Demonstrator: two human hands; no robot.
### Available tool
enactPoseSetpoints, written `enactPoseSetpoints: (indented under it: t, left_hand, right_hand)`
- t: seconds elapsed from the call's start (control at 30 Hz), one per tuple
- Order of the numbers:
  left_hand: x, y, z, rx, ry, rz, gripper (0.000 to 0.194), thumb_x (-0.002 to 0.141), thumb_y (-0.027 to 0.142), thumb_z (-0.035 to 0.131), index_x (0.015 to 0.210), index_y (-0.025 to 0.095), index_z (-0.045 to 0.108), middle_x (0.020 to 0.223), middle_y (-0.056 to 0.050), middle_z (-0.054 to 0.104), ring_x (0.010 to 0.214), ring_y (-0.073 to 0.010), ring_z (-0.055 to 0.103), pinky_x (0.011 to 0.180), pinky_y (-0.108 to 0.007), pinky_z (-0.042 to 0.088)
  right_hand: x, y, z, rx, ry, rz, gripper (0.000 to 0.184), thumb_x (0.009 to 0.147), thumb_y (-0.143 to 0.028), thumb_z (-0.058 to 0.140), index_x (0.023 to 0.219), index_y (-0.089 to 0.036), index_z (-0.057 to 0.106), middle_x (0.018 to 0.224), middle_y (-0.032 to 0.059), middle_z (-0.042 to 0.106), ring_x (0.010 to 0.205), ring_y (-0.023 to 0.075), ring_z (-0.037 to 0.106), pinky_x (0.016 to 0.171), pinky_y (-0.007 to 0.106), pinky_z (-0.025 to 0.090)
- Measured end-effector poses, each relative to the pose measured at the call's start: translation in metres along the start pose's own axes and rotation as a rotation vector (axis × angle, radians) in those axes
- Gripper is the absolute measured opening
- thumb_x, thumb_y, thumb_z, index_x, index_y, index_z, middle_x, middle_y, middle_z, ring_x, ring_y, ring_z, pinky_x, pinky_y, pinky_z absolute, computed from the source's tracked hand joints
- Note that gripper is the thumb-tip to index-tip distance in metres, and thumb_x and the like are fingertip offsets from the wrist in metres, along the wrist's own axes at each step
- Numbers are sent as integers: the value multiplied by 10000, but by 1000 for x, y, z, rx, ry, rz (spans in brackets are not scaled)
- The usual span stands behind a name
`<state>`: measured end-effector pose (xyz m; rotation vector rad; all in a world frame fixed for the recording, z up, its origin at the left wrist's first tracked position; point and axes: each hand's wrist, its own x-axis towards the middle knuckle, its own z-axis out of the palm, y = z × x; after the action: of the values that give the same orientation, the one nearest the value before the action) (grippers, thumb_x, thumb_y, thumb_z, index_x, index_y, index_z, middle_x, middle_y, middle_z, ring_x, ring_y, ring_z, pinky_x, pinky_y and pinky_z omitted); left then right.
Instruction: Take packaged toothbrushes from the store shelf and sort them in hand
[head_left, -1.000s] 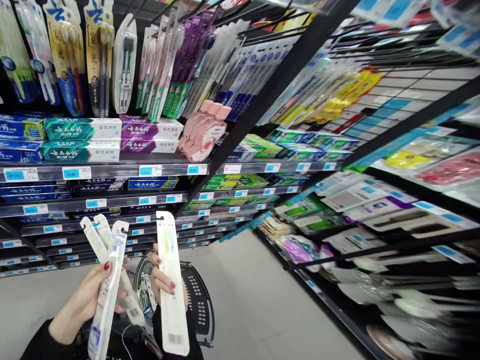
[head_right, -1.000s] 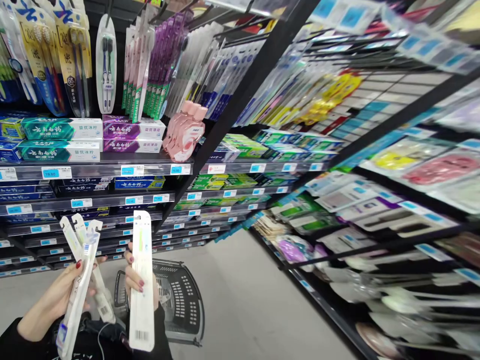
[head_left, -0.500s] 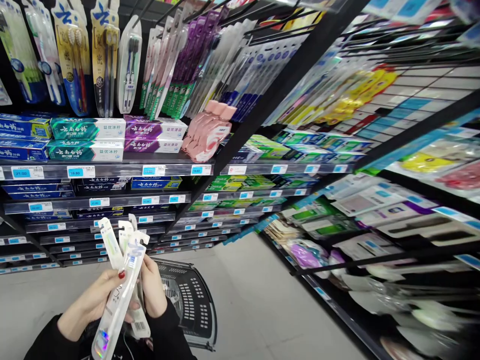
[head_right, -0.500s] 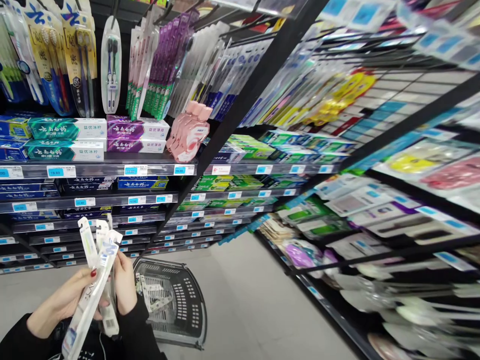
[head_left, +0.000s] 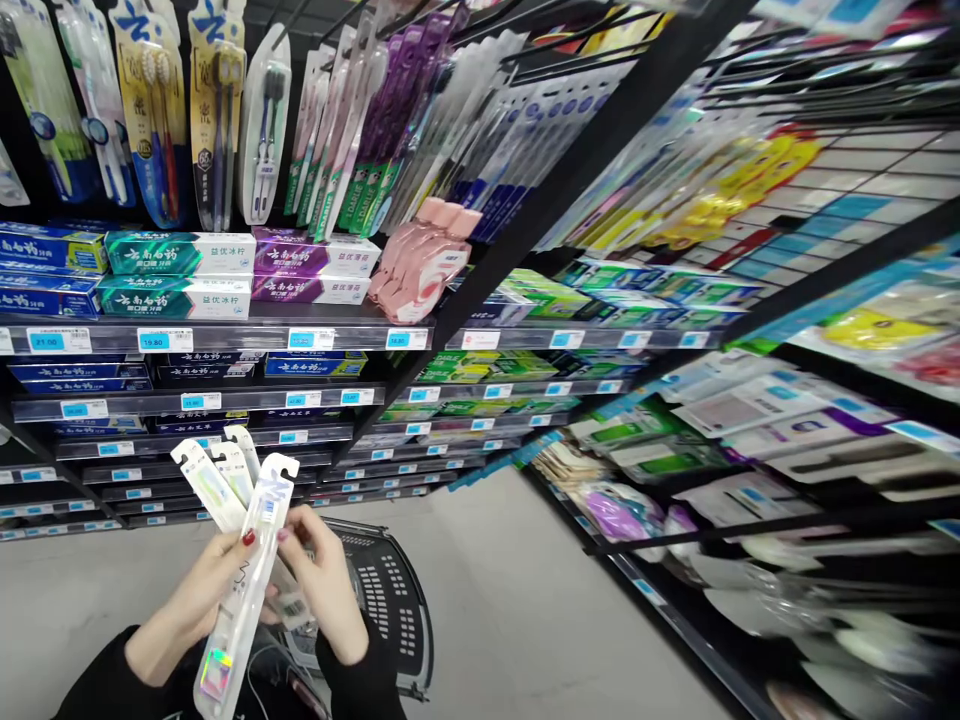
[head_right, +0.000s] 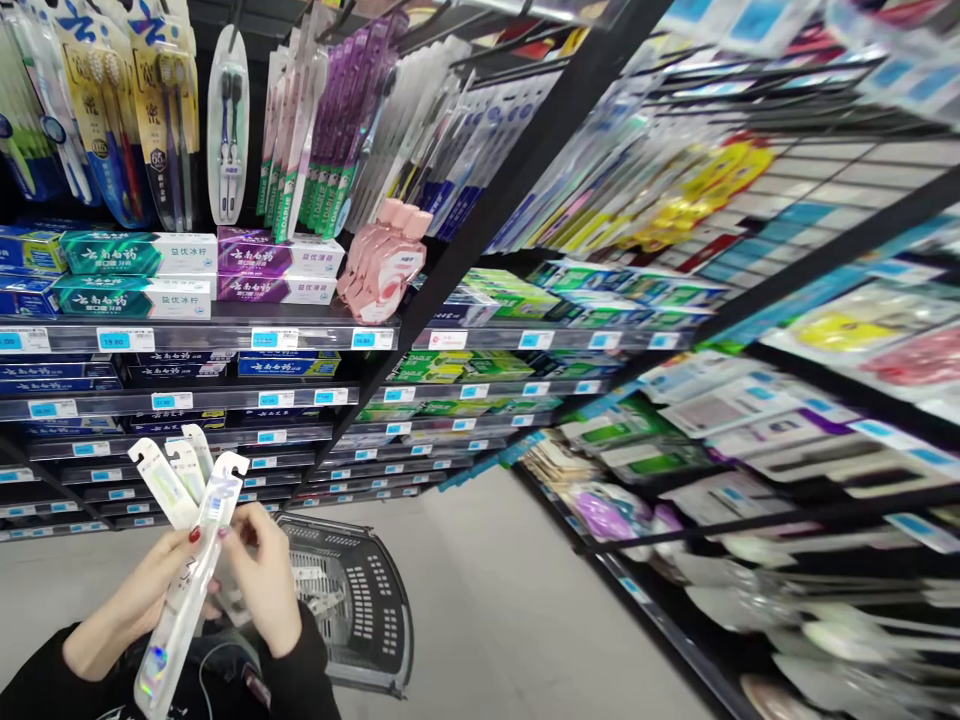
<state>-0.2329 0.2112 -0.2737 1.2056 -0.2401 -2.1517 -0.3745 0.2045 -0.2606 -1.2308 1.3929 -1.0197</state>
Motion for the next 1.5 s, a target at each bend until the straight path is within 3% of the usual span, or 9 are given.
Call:
enactPoseSetpoints:
  t: [0.33,0.5,0.63,0.7,0.87,1.13,1.23,1.37,1.5]
  left_hand:
    - [-4,3,7,4,-50,64,440,696,415,691,1008,121,592,774,-120,648,762,-281,617,590,-359,529]
    - [-9,12,3,54,-125,104,500,800,405,575,1229,167,479,1109,-164,562,962,-321,549,634,-394,540]
    - [-17,27,-7,126,-134,115,425,838,336,533,1243,226,469,1303,-113,405,966,-297,541,651,-458,556]
    - [-20,33,-13,162,-149,100,455,834,321,543,1267,230,440,1182,-126,507,844,-247,575,556,-392,571]
    - [-26,36,-24,279,-300,-23,549,824,327,565,1312,161,377,534,-44,573,491,-155,561,381,-210,486]
    - [-25,24,-9,465,-432,-30,497,838,347,539,1282,153,422,408,4,520,339,-86,471,326,-140,296]
    - [-25,23,-4,464,-403,-30,544,841,361,531,1322,180,354,459,-15,565,398,-112,521,342,-151,288]
    - [-25,20,-1,559,-349,23,565,856,377,496,1353,209,286,500,-13,580,449,-124,531,421,-173,346]
    - [-34,20,7,840,-233,134,427,833,410,495,1239,279,485,1073,-75,601,496,-120,499,432,-210,386]
  right_hand:
    - [-6,2,13,236,126,4,174,840,-326,479,761,-175,519,784,17,503,739,144,483,690,256,381]
    - [-3,1,7,878,319,237,187,768,-349,584,879,-236,485,725,-17,506,600,113,480,542,229,407]
    - [4,6,-13,1322,153,355,151,739,-164,579,864,-212,510,619,-58,406,383,13,271,359,117,270]
    - [7,13,-26,1412,5,419,185,721,-111,559,887,-188,535,624,-58,391,369,-7,196,331,90,217]
    - [16,30,-41,1311,-186,542,263,673,-156,601,931,-165,554,670,-42,456,366,-27,171,326,77,157]
    - [17,28,11,1124,-196,602,126,699,-235,606,662,-125,557,519,-18,498,398,65,395,388,175,315]
    - [15,29,21,899,-142,562,252,710,-363,599,753,-115,609,594,34,581,526,151,527,492,256,416]
    - [16,41,20,684,133,433,367,708,-505,563,757,-147,629,703,63,632,700,204,579,619,296,458]
    - [14,50,23,674,212,376,368,621,-506,644,781,-175,626,798,64,649,792,211,580,694,297,461]
